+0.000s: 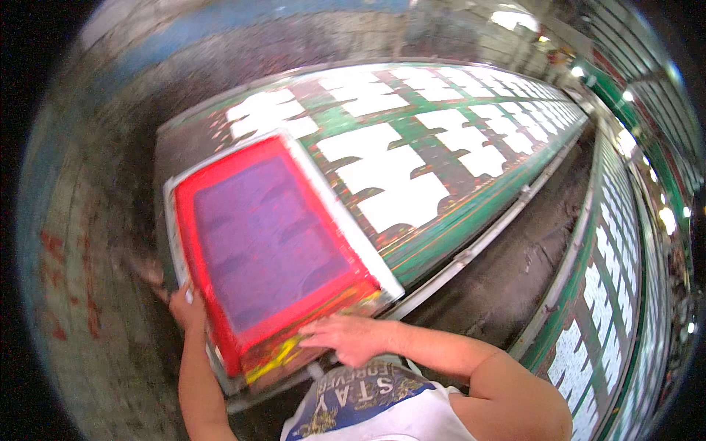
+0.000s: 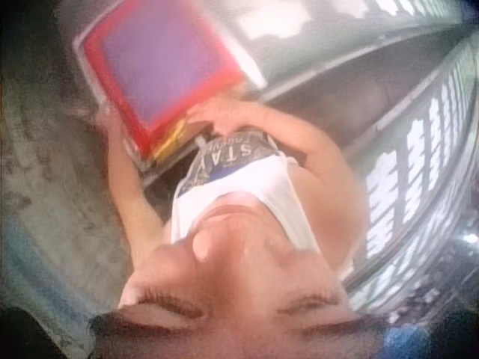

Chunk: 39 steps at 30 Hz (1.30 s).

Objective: The person performs screen printing by repeatedly placing a red-framed screen over patterned sheets on a long table and using a squeegee to pull purple ink across the mesh. The person lifts the screen, moves to the next sheet, and repeats the process along the table.

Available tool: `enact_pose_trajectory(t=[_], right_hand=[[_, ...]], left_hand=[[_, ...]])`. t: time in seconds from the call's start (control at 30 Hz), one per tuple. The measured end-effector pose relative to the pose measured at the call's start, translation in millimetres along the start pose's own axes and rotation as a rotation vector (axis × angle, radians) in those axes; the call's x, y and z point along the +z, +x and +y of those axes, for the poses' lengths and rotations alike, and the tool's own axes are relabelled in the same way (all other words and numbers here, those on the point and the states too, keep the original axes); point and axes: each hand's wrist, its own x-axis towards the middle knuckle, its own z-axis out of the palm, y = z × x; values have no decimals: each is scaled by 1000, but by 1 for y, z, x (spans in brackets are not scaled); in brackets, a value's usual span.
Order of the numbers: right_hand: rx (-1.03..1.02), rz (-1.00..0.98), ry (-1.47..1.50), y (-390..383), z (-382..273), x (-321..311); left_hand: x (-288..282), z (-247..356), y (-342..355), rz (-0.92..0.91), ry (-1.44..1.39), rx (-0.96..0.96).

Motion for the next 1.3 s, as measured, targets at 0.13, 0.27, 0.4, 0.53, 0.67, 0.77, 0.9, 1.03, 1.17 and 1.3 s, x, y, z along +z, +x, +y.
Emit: enact_pose_trajectory(t=[0.13, 0.27, 0.4, 0.53, 0.67, 0.77, 0.9, 1.03, 1.17, 1.3], right_hand=[[125, 336, 29, -41, 41, -24], [480, 612, -37, -76, 83, -41], [748, 619, 106, -91, 116, -46], [802, 561, 265, -90, 139, -44], [780, 569, 343, -78, 147, -42], [828, 566, 357, -68, 142, -43], [886, 602, 394, -54, 126, -56], [894, 648, 356, -52, 107, -74], [756, 738, 232, -56, 98, -86], [731, 734, 285, -64, 114, -102]], left_hand=[[10, -12, -5, -23, -16, -150], [13, -28, -5, -78, -75, -224], [23, -39, -3, -15, -100, -167], [31, -49, 5, -45, -74, -313], [27, -60, 5, -78, -101, -138], [25, -62, -4, -101, -85, -142], [25, -62, -12, -62, -174, -233], [23, -65, -15, -51, -361, -255], [13, -57, -2, -55, -450, -326], [-4, -12, 26, -31, -593, -287]])
